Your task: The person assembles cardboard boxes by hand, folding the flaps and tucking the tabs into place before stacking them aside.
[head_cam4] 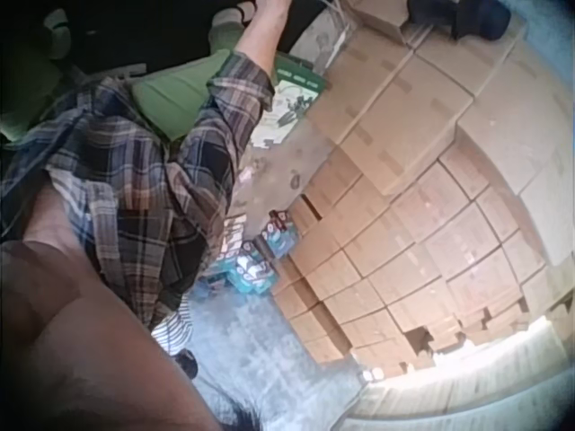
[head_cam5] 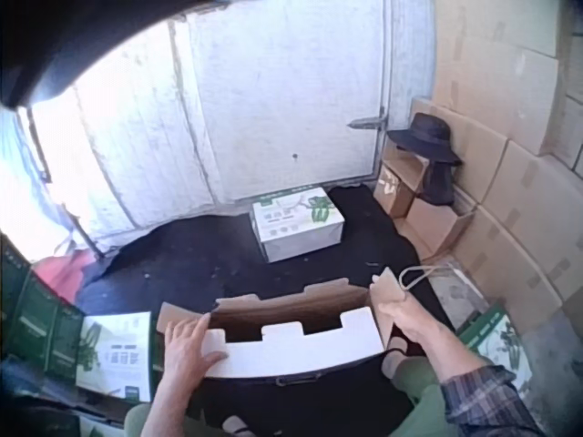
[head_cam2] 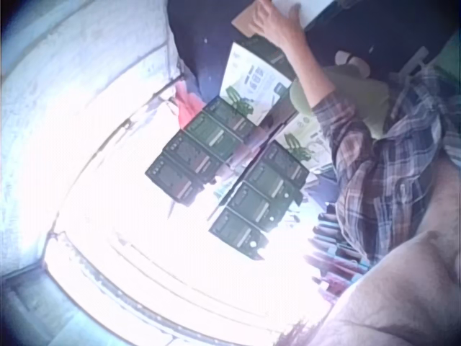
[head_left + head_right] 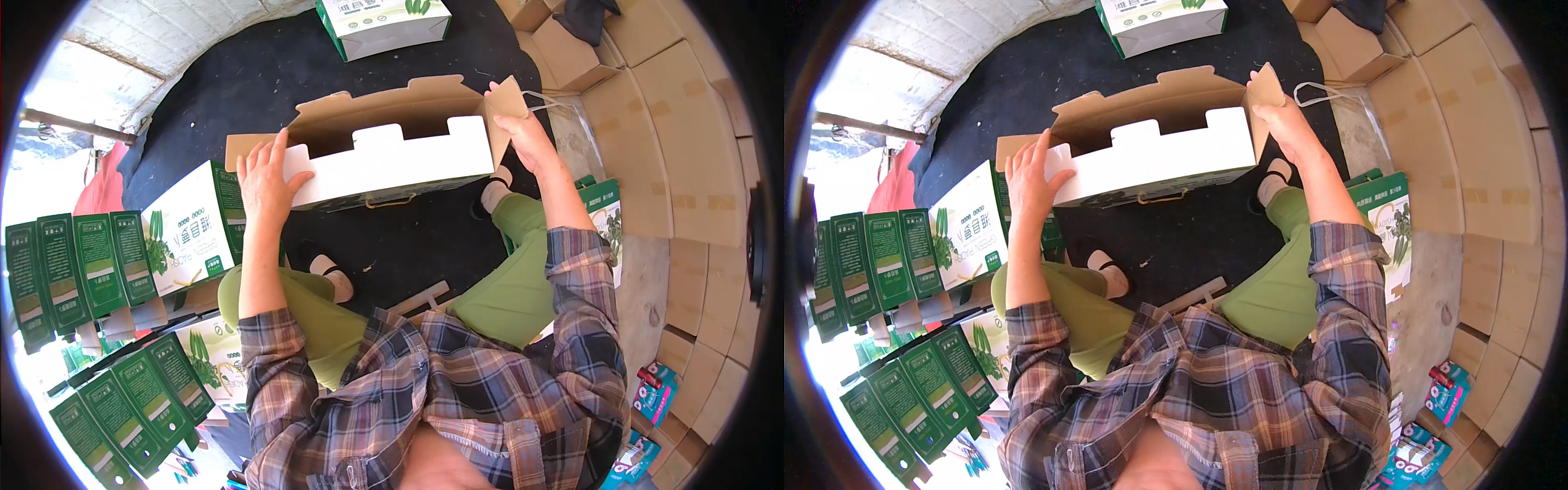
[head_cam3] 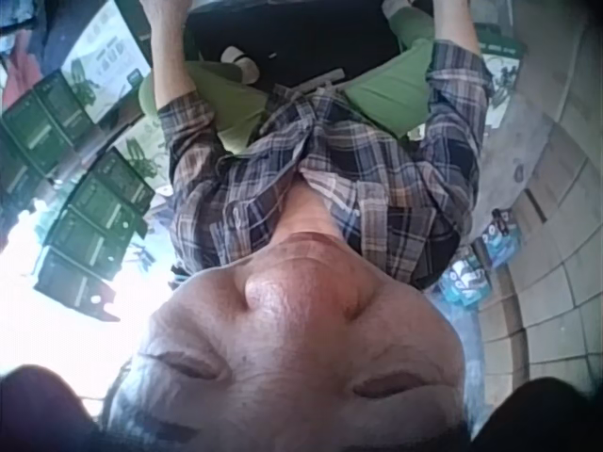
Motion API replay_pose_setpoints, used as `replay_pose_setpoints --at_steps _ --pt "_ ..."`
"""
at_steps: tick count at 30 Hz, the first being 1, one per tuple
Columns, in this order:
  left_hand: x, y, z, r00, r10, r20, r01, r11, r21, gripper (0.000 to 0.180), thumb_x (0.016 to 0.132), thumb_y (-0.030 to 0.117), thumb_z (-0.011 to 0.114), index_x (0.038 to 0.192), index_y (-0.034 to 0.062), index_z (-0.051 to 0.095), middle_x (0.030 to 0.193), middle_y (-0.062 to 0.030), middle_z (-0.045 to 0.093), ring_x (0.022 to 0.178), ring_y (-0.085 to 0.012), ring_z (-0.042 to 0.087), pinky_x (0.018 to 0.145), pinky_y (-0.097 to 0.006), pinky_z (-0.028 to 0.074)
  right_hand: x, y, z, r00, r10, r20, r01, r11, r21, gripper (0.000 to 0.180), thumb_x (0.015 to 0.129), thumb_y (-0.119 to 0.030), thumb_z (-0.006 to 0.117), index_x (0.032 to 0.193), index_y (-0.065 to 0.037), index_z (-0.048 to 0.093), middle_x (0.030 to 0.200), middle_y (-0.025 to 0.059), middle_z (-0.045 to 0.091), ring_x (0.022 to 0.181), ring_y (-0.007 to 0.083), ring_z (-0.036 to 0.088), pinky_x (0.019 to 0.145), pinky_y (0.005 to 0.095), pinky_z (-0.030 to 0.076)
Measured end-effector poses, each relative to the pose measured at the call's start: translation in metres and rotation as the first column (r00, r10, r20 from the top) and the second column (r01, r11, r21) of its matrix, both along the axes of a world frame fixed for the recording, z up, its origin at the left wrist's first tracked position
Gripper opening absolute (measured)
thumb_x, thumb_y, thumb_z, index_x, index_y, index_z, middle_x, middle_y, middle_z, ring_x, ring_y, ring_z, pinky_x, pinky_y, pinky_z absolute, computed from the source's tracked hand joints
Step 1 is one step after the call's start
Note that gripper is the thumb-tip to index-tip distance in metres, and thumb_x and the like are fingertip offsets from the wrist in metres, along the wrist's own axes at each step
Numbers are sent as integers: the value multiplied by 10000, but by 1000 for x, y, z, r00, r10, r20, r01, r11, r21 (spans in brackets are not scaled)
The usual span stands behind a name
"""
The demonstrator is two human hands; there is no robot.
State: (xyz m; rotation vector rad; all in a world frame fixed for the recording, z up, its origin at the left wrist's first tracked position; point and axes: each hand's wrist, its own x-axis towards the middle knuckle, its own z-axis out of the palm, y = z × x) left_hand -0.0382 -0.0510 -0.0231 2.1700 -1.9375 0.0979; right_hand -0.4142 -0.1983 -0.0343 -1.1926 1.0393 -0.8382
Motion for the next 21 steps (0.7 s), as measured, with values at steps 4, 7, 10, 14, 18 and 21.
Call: replay_pose_setpoints --at_steps 4,7,10,14,18,21 --pt "-4 -6 -5 994 -90 -60 90 996 13 773 728 331 758 1394 138 420 1300 -88 549 1263 -275 447 1113 -481 242 2 5 0 998 -21 -61 20 1000 -11 559 918 -117 506 1447 -56 337 1434 88 425 1338 196 368 1118 325 237" --pt "-5 -7 -5 990 -105 -94 105 994 -4 788 726 335 759 1403 138 407 1309 -92 543 1269 -278 441 1116 -483 235 6 10 3 995 3 -101 -7 999 -38 549 939 -170 514 1447 -57 339 1425 88 434 1335 196 371 1111 318 249" --pt "-3 -5 -8 989 -104 -104 103 995 -11 798 732 306 754 1420 145 383 1315 -104 538 1278 -280 435 1119 -478 226 10 14 6 967 20 -254 -49 993 -109 556 939 -161 499 1453 -50 320 1424 95 431 1329 198 378 1102 313 264" --pt "3 -2 -4 983 -100 -156 107 993 38 755 764 272 733 1424 175 378 1309 -93 543 1298 -269 420 1123 -492 209 7 12 -8 900 23 -435 -138 962 -236 647 884 -70 515 1477 -121 262 1385 200 458 1294 272 440 1063 331 333" --pt "16 4 1 985 -90 -149 102 992 78 708 773 210 717 1409 188 406 1316 -95 538 1298 -264 420 1123 -490 203 18 23 -6 827 -25 -562 -221 904 -367 795 807 28 531 1498 -157 186 1462 197 360 1346 321 371 1093 344 310" --pt "19 5 1 987 -90 -131 93 995 21 641 758 160 715 1355 169 483 1254 -104 564 1251 -281 454 1115 -487 213 17 20 -3 806 -27 -591 -234 902 -361 792 797 50 513 1496 -153 200 1436 199 397 1335 311 390 1095 338 304"
